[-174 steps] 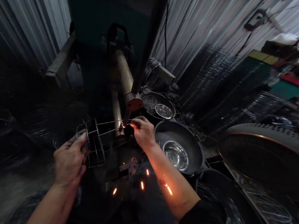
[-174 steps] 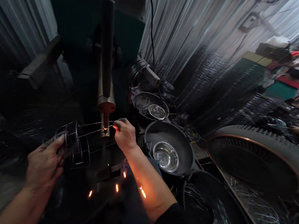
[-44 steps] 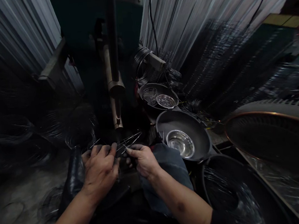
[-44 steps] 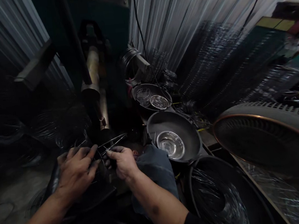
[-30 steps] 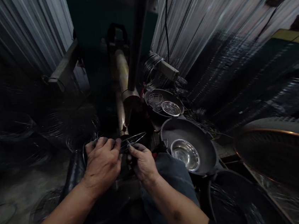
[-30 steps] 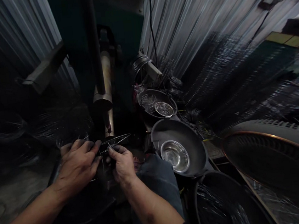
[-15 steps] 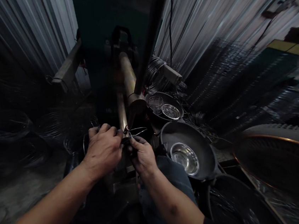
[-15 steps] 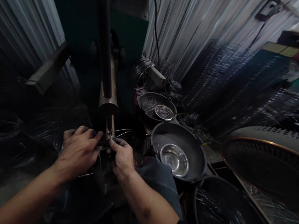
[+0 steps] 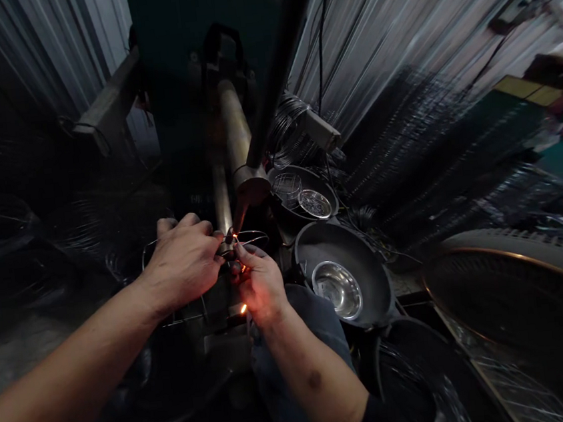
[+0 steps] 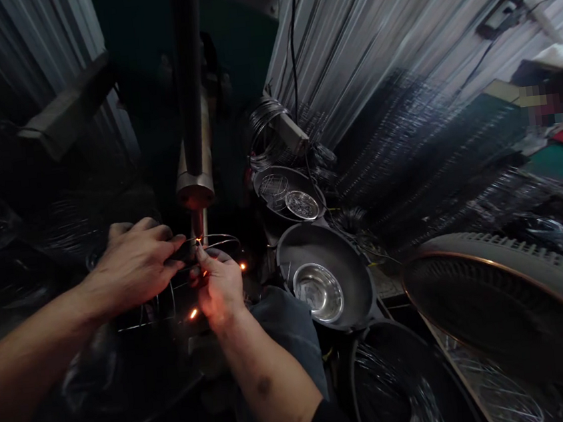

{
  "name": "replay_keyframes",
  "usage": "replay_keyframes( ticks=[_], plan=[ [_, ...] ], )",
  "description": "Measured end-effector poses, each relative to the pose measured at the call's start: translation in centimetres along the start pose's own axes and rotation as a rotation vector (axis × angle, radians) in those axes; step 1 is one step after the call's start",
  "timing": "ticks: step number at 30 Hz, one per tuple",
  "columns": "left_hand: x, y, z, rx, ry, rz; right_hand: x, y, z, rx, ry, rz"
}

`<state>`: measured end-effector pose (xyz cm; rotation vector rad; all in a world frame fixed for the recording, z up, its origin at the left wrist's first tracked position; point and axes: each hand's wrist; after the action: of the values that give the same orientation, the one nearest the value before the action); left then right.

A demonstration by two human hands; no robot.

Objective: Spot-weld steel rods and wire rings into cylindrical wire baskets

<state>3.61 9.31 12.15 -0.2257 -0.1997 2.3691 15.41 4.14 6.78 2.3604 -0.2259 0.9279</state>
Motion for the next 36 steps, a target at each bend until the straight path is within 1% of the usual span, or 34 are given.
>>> replay_keyframes(
  ticks=[2, 5, 10, 12, 17, 21, 24, 26, 28, 29, 31, 33, 34, 35, 36],
  plan=[
    [0.0, -0.1, 0.1, 0.006, -0.014, -0.003, -0.3, 0.2, 0.4, 0.011, 0.002, 0.046],
    [0.3, -0.5, 0.2, 0.032, -0.034, 0.003, -1.5, 0.8, 1.4, 0.050, 0.036, 0.114],
    [1.3, -1.6, 0.1, 0.053, -0.041, 0.053, -4.0, 2.2, 2.8, 0.090, 0.268, 0.085],
    [1.5, -1.8, 0.1, 0.059, -0.034, 0.058, -4.7, 2.5, 3.1, 0.093, 0.340, 0.099],
    [1.5, -1.5, 0.1, 0.042, -0.037, 0.059, -5.4, 2.8, 3.4, 0.112, 0.431, 0.163],
    [1.5, -1.6, 0.0, -0.004, -0.009, 0.053, -5.9, 2.8, 3.7, 0.119, 0.480, 0.150],
    [0.7, -1.0, 0.0, 0.018, -0.015, 0.082, -6.0, 3.6, 4.2, 0.146, 0.574, 0.191],
    [-0.5, 0.6, 0.1, 0.049, -0.003, 0.062, -6.0, 4.8, 5.0, 0.184, 0.680, 0.206],
    [-1.6, 3.2, 0.3, 0.090, 0.034, 0.000, -6.0, 6.3, 6.3, 0.271, 0.808, 0.201],
    [-2.0, 4.7, 0.4, 0.089, 0.056, -0.032, -6.1, 7.0, 7.2, 0.290, 0.856, 0.201],
    [-2.1, 8.3, 1.0, 0.002, 0.062, -0.050, -6.2, 7.7, 9.2, 0.282, 0.962, 0.169],
    [-1.4, 12.1, 2.1, -0.070, 0.027, 0.020, -6.3, 7.4, 11.1, 0.254, 1.081, 0.164],
    [-0.8, 14.2, 2.8, -0.095, 0.000, 0.078, -6.4, 7.0, 11.9, 0.255, 1.145, 0.166],
    [-0.2, 16.2, 3.5, -0.111, -0.032, 0.147, -6.5, 6.6, 12.6, 0.263, 1.199, 0.176],
    [0.4, 18.3, 4.1, -0.119, -0.065, 0.222, -6.7, 6.3, 13.2, 0.303, 1.261, 0.180]
  ],
)
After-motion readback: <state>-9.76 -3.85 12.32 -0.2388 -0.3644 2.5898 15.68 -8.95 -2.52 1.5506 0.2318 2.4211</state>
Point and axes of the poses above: each hand's wrist, its own y-axis away from the middle knuckle, its own z-axis out of the back of the hand, x = y × z, and after that the axes turned 5 degrees about -x, right-handed
